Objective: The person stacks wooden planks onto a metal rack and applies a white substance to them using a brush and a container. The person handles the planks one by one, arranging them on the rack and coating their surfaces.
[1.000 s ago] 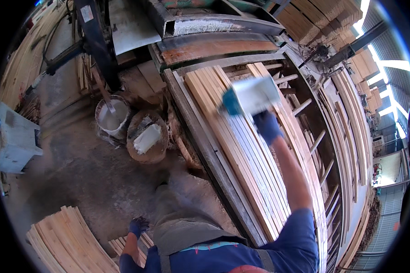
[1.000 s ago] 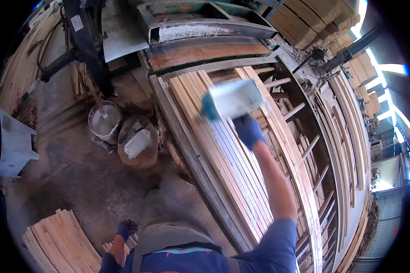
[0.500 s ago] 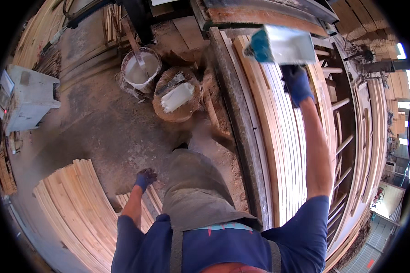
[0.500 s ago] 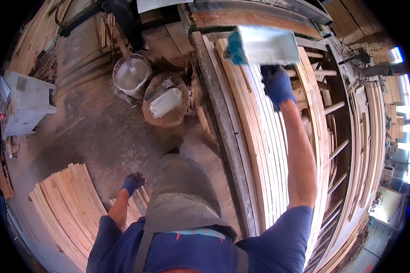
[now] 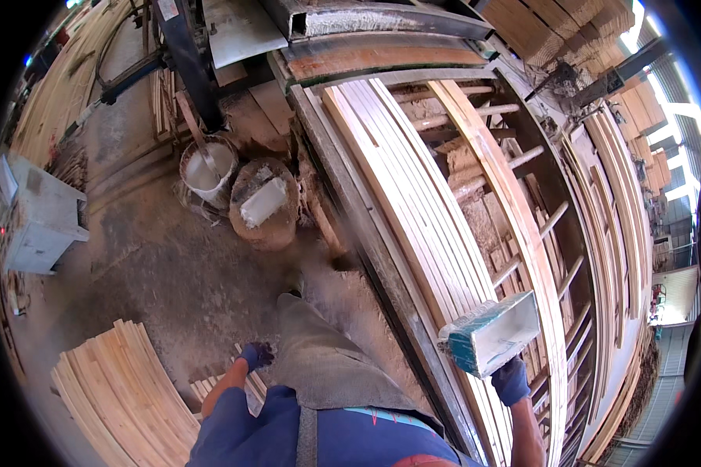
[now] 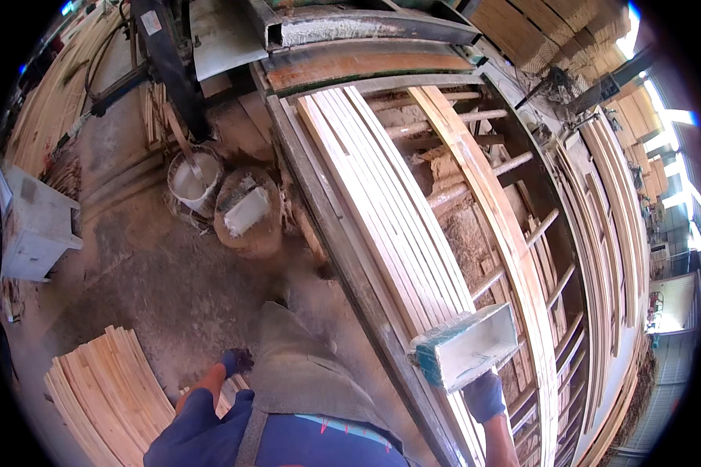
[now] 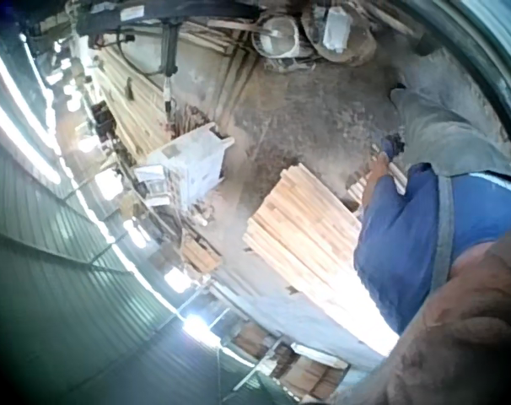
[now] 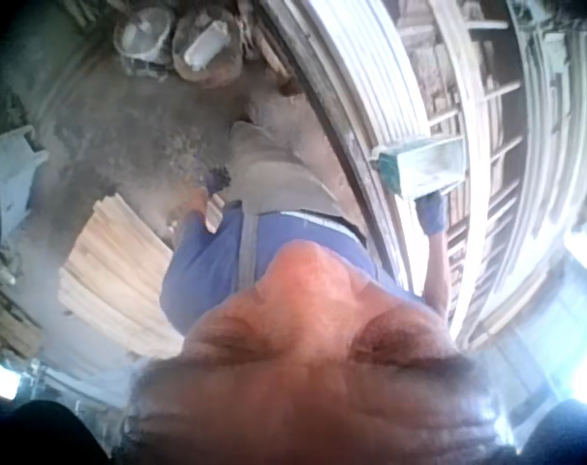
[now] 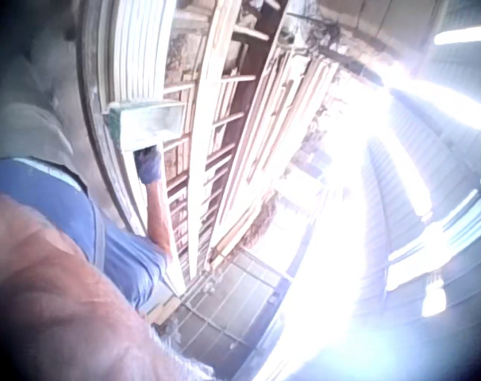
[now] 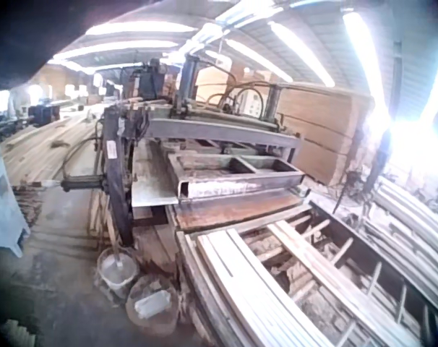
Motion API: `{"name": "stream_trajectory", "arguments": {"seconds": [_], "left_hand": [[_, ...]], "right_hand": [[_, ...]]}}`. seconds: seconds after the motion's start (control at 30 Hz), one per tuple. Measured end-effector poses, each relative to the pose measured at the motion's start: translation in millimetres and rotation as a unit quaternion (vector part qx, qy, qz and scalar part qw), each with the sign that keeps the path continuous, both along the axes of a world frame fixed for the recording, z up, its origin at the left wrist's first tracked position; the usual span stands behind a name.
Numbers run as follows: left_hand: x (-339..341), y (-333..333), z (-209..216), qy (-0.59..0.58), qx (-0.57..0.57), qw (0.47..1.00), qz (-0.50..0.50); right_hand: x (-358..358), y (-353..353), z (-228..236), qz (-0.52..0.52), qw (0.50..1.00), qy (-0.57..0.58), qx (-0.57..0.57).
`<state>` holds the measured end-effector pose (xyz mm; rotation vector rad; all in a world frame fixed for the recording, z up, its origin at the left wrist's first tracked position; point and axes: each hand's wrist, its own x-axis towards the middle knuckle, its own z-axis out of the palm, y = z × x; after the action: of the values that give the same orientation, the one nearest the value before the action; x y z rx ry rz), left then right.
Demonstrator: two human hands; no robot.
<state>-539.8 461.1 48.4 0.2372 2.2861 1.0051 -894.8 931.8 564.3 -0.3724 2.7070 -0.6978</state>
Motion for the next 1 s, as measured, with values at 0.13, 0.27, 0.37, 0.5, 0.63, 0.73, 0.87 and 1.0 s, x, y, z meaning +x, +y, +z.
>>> {"name": "stream_trajectory", "arguments": {"seconds": [0.13, 0.27, 0.37, 0.5, 0.63, 0.73, 0.87, 1.0], "left_hand": [[15.9, -4.8, -5.0, -0.231, 0.396, 0.783, 0.420], [-10.9, -30.6, -23.4, -0.148, 0.383, 0.785, 0.464], [-43.6, -51.3, -22.8, -0.267, 0.452, 0.458, 0.717], [-84.3, -69.9, -0.3, -0.206, 0.445, 0.462, 0.738], [-113.9, -70.5, 27.7, -0.184, 0.436, 0.444, 0.761], [-132.9, -54.4, 69.3, -0.182, 0.398, 0.522, 0.732], [-196.9, -24.8, 176.8, -0.182, 0.486, 0.700, 0.491], [-283.8, 76.2, 310.0, -0.172, 0.517, 0.823, 0.163]], "right_hand": [[-55.3, -58.1, -18.9, 0.014, 0.994, -0.010, 0.104], [-170.6, -209.7, -45.0, 0.116, 0.985, 0.040, 0.120], [-263.6, -357.1, -57.7, 0.154, 0.978, 0.105, 0.088], [-352.2, -510.3, -67.1, 0.152, 0.978, 0.145, 0.018], [-387.4, -531.4, -57.4, 0.211, 0.963, 0.156, -0.055], [-391.9, -487.8, -47.1, 0.223, 0.965, 0.135, -0.012], [-359.1, -389.8, -40.6, 0.197, 0.979, 0.039, 0.042], [-305.1, -296.0, -26.9, 0.178, 0.982, -0.010, 0.058]]}}
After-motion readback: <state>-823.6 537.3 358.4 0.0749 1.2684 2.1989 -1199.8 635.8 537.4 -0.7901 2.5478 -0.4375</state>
